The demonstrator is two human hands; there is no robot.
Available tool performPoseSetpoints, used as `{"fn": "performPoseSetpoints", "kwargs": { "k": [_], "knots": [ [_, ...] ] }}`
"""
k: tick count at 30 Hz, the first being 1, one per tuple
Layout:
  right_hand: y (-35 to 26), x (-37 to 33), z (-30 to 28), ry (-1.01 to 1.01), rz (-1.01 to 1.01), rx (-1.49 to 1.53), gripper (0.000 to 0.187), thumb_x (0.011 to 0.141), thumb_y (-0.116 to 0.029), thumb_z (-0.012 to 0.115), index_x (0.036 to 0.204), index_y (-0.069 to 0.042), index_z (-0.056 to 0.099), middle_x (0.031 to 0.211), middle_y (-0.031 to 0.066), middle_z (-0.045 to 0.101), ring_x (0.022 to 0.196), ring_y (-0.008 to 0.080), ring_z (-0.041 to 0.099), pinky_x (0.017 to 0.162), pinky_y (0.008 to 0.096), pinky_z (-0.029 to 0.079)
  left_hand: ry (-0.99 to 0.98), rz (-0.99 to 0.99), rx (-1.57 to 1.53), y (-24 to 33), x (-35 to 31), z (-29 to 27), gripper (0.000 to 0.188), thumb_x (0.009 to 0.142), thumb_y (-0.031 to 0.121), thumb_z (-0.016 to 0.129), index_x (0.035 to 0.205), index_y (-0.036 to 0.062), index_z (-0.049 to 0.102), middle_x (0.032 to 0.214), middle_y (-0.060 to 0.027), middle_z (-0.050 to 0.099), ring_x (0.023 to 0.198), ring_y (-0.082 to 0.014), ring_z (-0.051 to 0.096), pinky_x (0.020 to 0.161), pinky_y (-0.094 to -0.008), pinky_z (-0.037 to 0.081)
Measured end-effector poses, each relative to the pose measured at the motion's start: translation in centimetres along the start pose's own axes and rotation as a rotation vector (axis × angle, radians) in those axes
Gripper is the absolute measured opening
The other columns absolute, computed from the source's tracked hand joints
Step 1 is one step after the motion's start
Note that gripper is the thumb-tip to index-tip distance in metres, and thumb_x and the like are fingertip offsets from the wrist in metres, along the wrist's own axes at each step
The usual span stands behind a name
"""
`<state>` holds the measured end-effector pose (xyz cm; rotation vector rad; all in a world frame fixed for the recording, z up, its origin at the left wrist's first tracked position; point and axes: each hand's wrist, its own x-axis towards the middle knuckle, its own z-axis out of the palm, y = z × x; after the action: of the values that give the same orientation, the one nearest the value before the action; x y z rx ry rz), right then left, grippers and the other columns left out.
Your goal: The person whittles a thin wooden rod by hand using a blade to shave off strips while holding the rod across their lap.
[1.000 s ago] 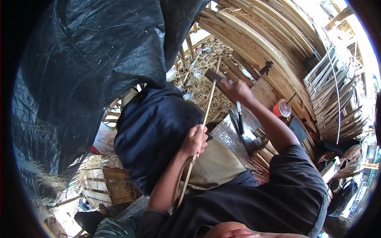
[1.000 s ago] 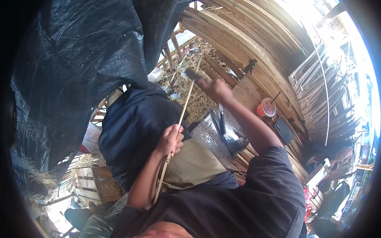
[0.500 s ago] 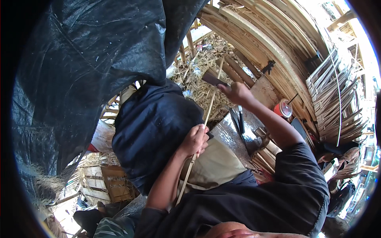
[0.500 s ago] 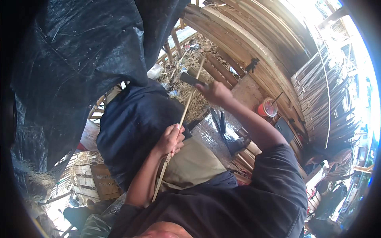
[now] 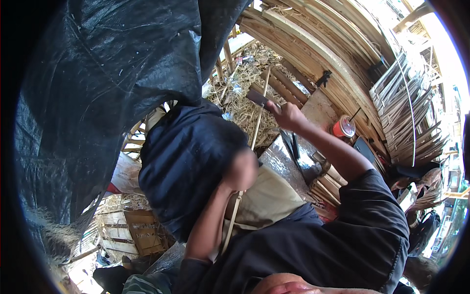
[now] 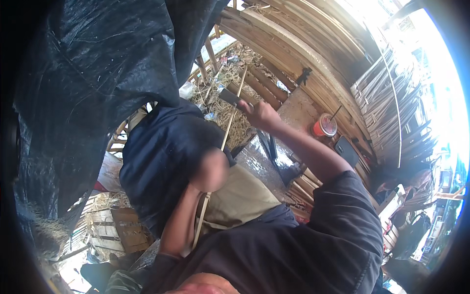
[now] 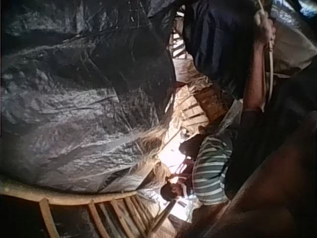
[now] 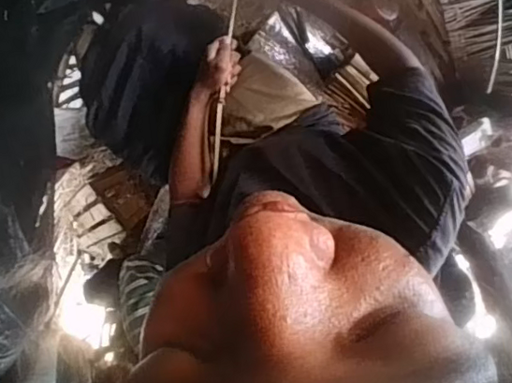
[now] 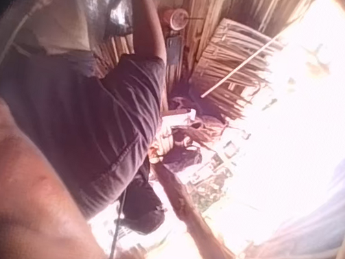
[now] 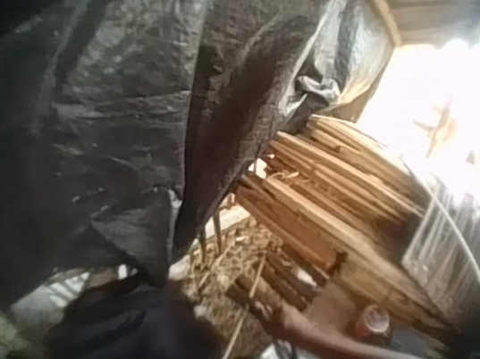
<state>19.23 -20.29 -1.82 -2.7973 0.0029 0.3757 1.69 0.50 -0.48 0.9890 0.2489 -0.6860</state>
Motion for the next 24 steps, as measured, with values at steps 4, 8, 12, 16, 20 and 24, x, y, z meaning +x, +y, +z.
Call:
{"fn": "performPoseSetpoints", "kwargs": {
  "k": [4, 8, 12, 16, 20, 24],
  "knots": [
    [-0.1, 2.4, -3.6, 0.000, 0.102, 0.037, 0.087, 0.093, -0.075, 0.036, 0.076, 0.004, 0.070, 0.077, 0.0266, 0.069, 0.084, 0.0379, 0.072, 0.074, 0.0466, 0.057, -0.020, 0.003, 0.035, 0.2, -0.4, 0.1, 0.030, 0.107, 0.036, 0.035, 0.088, 0.0133, 0.041, 0.054, 0.0064, 0.032, 0.037, -0.0037, 0.031, 0.032, -0.0226, 0.028],
    [-1.2, -0.2, -1.5, -0.095, 0.060, -0.050, 0.090, 0.095, -0.073, 0.030, 0.091, 0.006, 0.071, 0.089, 0.0313, 0.069, 0.094, 0.0354, 0.071, 0.086, 0.0467, 0.054, -0.014, 0.007, 0.001, 0.6, -0.7, 0.2, 0.029, 0.107, 0.036, 0.036, 0.089, 0.0126, 0.042, 0.054, 0.0063, 0.032, 0.037, -0.0039, 0.031, 0.032, -0.0228, 0.029],
    [1.6, 3.3, -2.8, 0.057, 0.083, 0.071, 0.078, 0.100, -0.064, 0.034, 0.070, -0.002, 0.071, 0.061, 0.0210, 0.064, 0.059, 0.0326, 0.067, 0.063, 0.0508, 0.053, -0.020, 0.027, 0.006, 0.3, -0.6, 0.3, 0.029, 0.107, 0.035, 0.036, 0.090, 0.0123, 0.042, 0.054, 0.0060, 0.032, 0.036, -0.0043, 0.031, 0.032, -0.0233, 0.029],
    [-1.7, -1.9, -1.1, 0.090, -0.064, -0.057, 0.077, 0.098, -0.065, 0.037, 0.075, 0.001, 0.070, 0.068, 0.0266, 0.066, 0.074, 0.0419, 0.071, 0.068, 0.0489, 0.055, 0.005, 0.025, -0.040, -0.2, -1.1, -0.2, 0.028, 0.107, 0.034, 0.036, 0.092, 0.0113, 0.043, 0.054, 0.0061, 0.032, 0.036, -0.0049, 0.031, 0.033, -0.0236, 0.029],
    [-2.5, -0.9, -3.5, -0.111, 0.085, 0.034, 0.079, 0.097, -0.066, 0.037, 0.084, 0.003, 0.072, 0.089, 0.0295, 0.069, 0.091, 0.0418, 0.070, 0.085, 0.0503, 0.054, 0.001, 0.024, 0.018, -0.6, -1.1, -0.4, 0.028, 0.107, 0.033, 0.035, 0.093, 0.0104, 0.043, 0.053, 0.0056, 0.032, 0.036, -0.0053, 0.031, 0.033, -0.0240, 0.030],
    [-1.6, -1.4, -1.0, 0.018, 0.024, -0.036, 0.078, 0.097, -0.067, 0.036, 0.080, 0.001, 0.072, 0.081, 0.0256, 0.070, 0.089, 0.0381, 0.071, 0.083, 0.0464, 0.055, -0.015, 0.061, 0.053, -0.4, -0.8, -0.3, 0.028, 0.107, 0.034, 0.035, 0.092, 0.0107, 0.043, 0.053, 0.0056, 0.032, 0.037, -0.0050, 0.032, 0.033, -0.0241, 0.030]
  ]
}}
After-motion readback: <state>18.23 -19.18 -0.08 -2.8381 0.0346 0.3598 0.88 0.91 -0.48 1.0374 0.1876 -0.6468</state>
